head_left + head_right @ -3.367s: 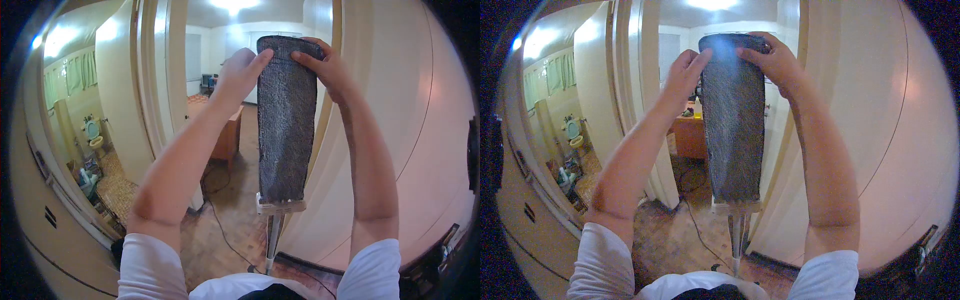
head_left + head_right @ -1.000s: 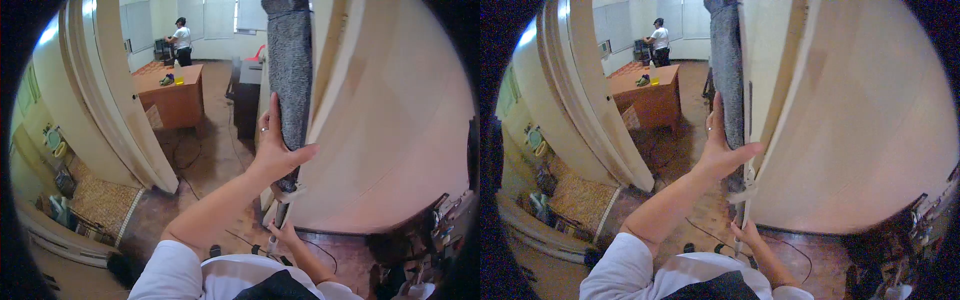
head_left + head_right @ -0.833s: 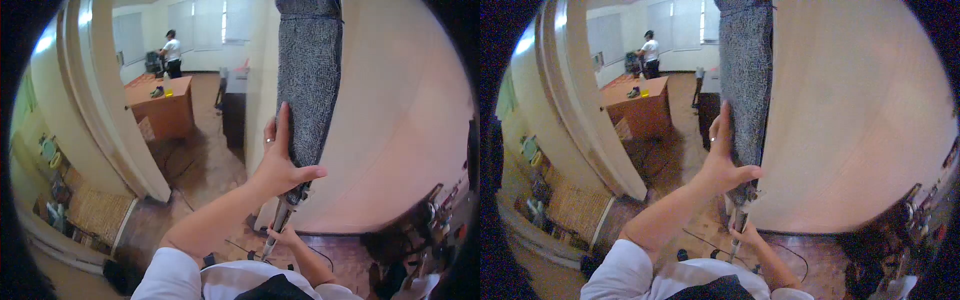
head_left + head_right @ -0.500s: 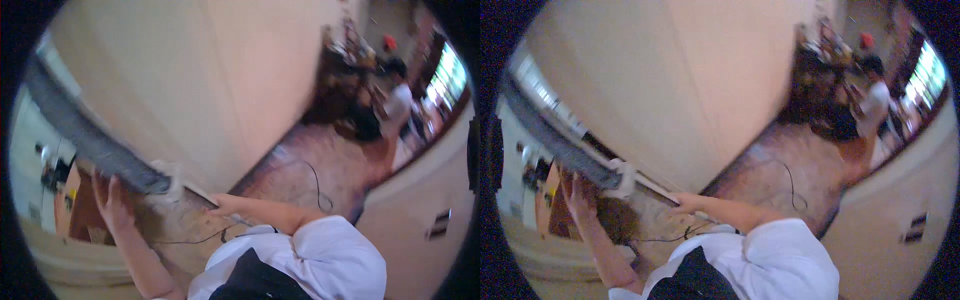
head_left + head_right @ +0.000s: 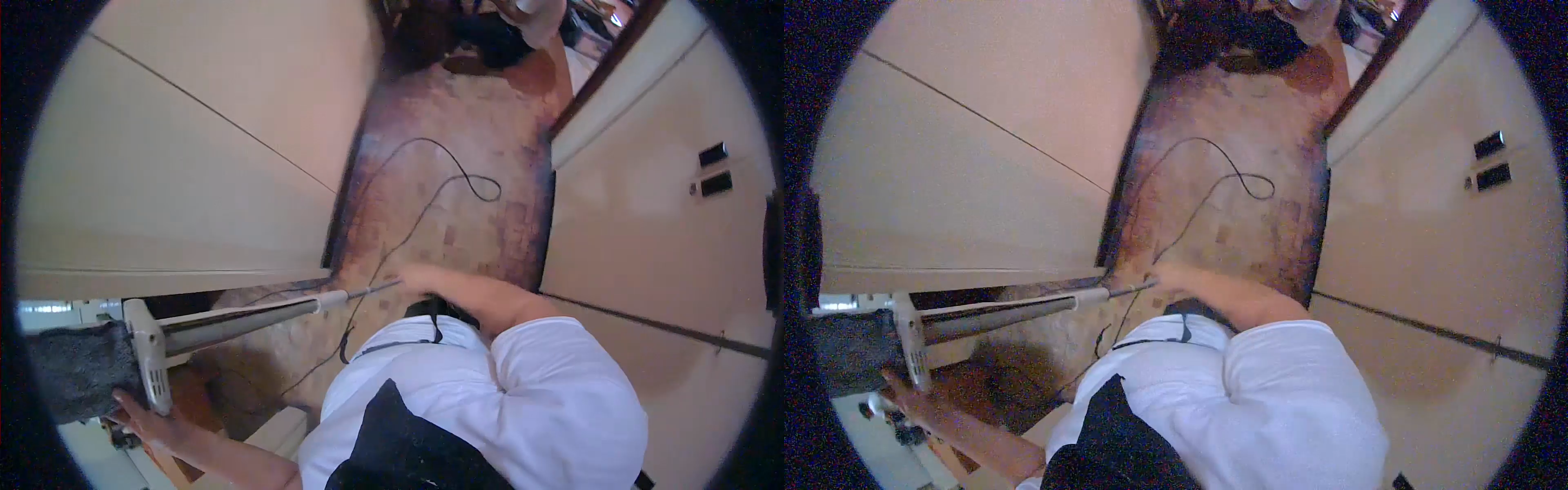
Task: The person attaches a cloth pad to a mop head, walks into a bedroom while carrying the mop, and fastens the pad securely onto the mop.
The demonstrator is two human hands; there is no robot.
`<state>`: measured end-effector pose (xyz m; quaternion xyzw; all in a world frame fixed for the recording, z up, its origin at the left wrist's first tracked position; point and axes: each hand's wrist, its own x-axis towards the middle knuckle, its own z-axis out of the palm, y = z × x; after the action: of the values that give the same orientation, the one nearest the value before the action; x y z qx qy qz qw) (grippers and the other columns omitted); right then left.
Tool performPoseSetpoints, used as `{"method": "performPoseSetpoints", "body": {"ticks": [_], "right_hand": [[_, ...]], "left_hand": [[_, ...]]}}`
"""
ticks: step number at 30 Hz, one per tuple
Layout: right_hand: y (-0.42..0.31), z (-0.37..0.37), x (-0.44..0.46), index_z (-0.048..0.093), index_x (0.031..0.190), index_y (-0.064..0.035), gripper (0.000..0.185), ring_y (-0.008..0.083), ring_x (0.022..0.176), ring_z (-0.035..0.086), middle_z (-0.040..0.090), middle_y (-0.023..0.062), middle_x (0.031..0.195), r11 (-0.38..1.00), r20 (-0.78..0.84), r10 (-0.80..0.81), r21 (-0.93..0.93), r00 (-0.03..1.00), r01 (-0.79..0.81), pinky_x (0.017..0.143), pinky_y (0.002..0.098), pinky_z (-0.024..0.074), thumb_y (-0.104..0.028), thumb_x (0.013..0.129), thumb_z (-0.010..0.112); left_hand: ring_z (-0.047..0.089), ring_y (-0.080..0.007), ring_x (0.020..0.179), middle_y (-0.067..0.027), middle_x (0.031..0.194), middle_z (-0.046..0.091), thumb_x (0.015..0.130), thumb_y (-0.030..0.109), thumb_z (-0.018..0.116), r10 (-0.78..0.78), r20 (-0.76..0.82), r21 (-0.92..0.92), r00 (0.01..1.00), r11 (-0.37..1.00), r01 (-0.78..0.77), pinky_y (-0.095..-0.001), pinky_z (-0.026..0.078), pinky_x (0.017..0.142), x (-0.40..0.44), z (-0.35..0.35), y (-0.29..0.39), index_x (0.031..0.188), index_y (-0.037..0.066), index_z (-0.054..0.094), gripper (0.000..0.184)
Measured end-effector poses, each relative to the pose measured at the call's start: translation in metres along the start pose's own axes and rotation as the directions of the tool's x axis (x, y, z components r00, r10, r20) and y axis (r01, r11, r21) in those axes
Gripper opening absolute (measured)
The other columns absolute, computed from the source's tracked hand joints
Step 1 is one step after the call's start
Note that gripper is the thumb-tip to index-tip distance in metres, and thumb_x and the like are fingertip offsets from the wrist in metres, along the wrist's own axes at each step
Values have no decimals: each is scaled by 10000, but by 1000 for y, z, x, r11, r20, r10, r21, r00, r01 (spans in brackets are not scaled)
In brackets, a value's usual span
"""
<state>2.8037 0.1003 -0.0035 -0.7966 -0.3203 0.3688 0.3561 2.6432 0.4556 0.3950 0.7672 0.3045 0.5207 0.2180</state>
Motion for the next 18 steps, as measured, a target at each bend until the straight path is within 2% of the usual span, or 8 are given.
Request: {"method": "performPoseSetpoints", "body": {"ticks": [2,3,4,5,6,7,10,18], "right_hand": [[50,0,-46,564,1084,-59,396,314,927,568,598,163,1007,991,-161,118,-44,980,-126,809,391,448,-211,718,552],[67,0,-77,566,1067,-57,375,314,882,584,611,153,976,956,-245,292,111,924,-273,768,385,465,-243,741,559],[59,-15,-110,565,1079,-78,378,298,849,598,614,144,983,771,-120,605,336,787,-541,739,362,482,-264,750,575],[132,21,-124,553,1108,-87,402,285,875,600,608,142,1022,807,-332,591,264,735,-529,760,353,482,-263,749,595],[129,27,-165,544,1130,-92,415,290,958,579,593,149,1064,606,-257,770,582,585,-542,819,362,462,-246,747,596],[129,35,-200,542,1131,-72,428,301,1005,557,583,156,1085,520,-279,854,484,439,-704,856,366,441,-237,741,604],[195,129,-283,535,1130,-47,446,310,1032,541,579,189,1076,316,-249,943,459,222,-830,878,357,420,-222,732,629],[138,285,-325,539,1079,-95,345,142,570,538,596,68,736,98,-3,993,601,120,-793,488,293,444,-216,769,633]], "left_hand": [[389,-356,1192,-259,1329,323,639,43,673,219,79,94,973,970,-226,-383,372,971,7,-3,-14,1347,151,322,797],[386,-350,1196,-252,1316,350,643,48,671,376,160,375,913,832,-409,-381,374,968,1,-4,-6,1351,158,314,800],[387,-369,1193,-267,1306,355,669,140,649,437,179,450,881,760,-468,-395,373,960,3,-1,-14,1330,158,354,725],[387,-389,1190,-283,1296,359,694,231,626,496,197,523,846,676,-519,-410,372,951,5,1,-22,1309,159,393,662],[388,-408,1187,-299,1286,364,719,323,604,552,214,590,806,585,-557,-424,371,943,2,8,-17,1288,160,433,616],[398,-406,1180,-300,1279,371,730,331,599,570,198,590,798,581,-561,-423,373,943,-3,12,-11,1290,160,430,610],[468,-364,1112,-249,1214,459,764,287,629,645,203,580,737,526,-621,-386,416,901,-1,20,-15,1259,90,447,563],[582,-295,945,-161,1041,592,696,181,727,862,137,381,487,408,-830,-349,485,819,52,77,-76,1151,4,528,528]]}}
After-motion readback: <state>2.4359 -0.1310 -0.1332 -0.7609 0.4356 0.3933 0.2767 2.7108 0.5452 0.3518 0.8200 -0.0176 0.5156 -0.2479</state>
